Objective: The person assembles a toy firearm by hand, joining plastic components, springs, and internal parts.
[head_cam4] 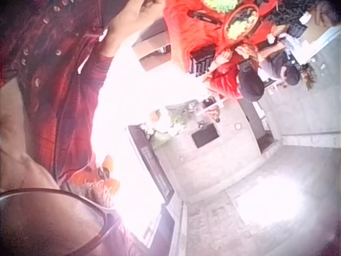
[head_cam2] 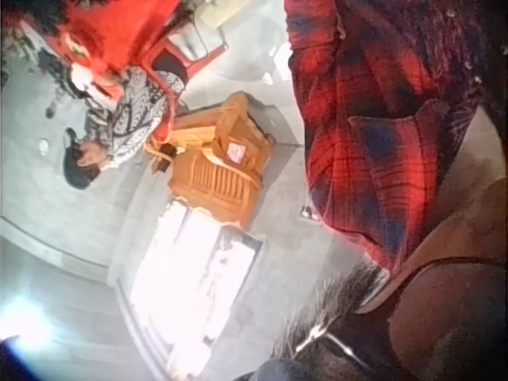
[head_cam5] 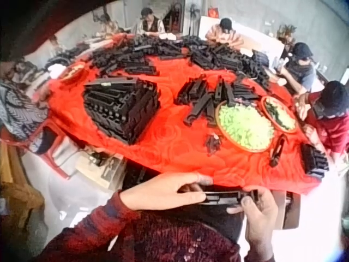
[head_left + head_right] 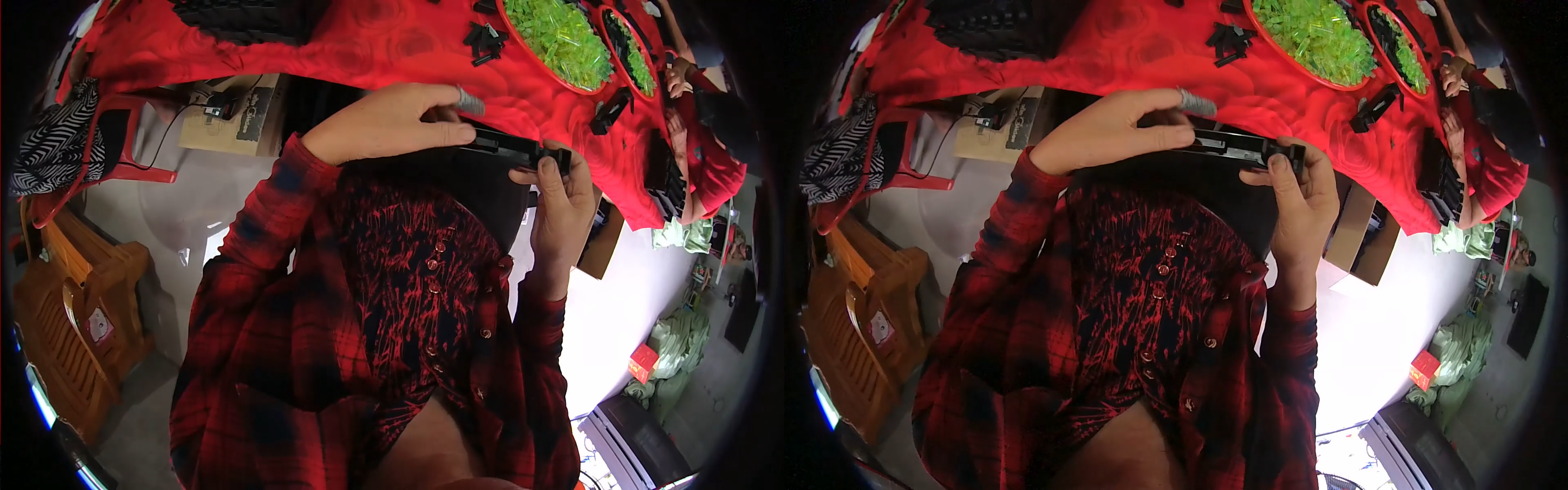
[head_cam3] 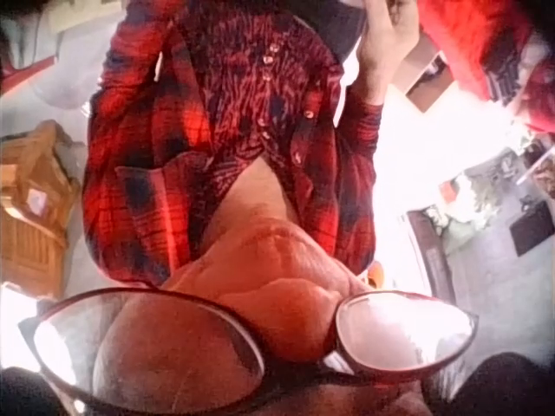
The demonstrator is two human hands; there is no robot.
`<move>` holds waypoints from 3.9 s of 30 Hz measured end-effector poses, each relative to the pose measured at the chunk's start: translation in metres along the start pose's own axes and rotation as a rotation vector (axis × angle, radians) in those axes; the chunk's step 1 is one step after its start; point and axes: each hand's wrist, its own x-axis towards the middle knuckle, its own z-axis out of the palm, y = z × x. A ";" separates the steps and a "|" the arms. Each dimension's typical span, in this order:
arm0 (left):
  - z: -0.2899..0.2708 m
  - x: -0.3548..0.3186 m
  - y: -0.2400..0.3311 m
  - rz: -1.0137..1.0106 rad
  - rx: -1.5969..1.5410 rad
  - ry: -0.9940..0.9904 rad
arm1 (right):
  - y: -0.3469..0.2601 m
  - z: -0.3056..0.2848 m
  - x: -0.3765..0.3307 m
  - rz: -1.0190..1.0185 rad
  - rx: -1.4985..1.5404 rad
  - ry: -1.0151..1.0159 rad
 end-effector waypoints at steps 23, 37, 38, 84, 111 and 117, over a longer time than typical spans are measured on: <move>0.068 0.003 0.007 0.064 -0.831 0.601 | 0.045 0.041 -0.029 -0.361 -0.559 -0.271; 0.080 -0.004 0.002 0.098 0.025 0.602 | -0.011 0.035 0.028 -0.399 -0.243 0.011; 0.081 -0.004 0.002 0.163 0.098 0.613 | -0.013 0.037 0.035 -0.437 -0.138 0.015; 0.085 -0.009 0.005 0.041 -0.233 0.419 | 0.003 0.050 0.032 -0.289 0.355 0.048; 0.084 -0.020 0.002 0.063 -0.217 0.546 | -0.004 0.064 0.002 -0.560 -0.023 0.089; 0.076 -0.018 0.005 0.090 -0.026 0.455 | -0.002 0.063 0.012 -0.444 0.122 0.127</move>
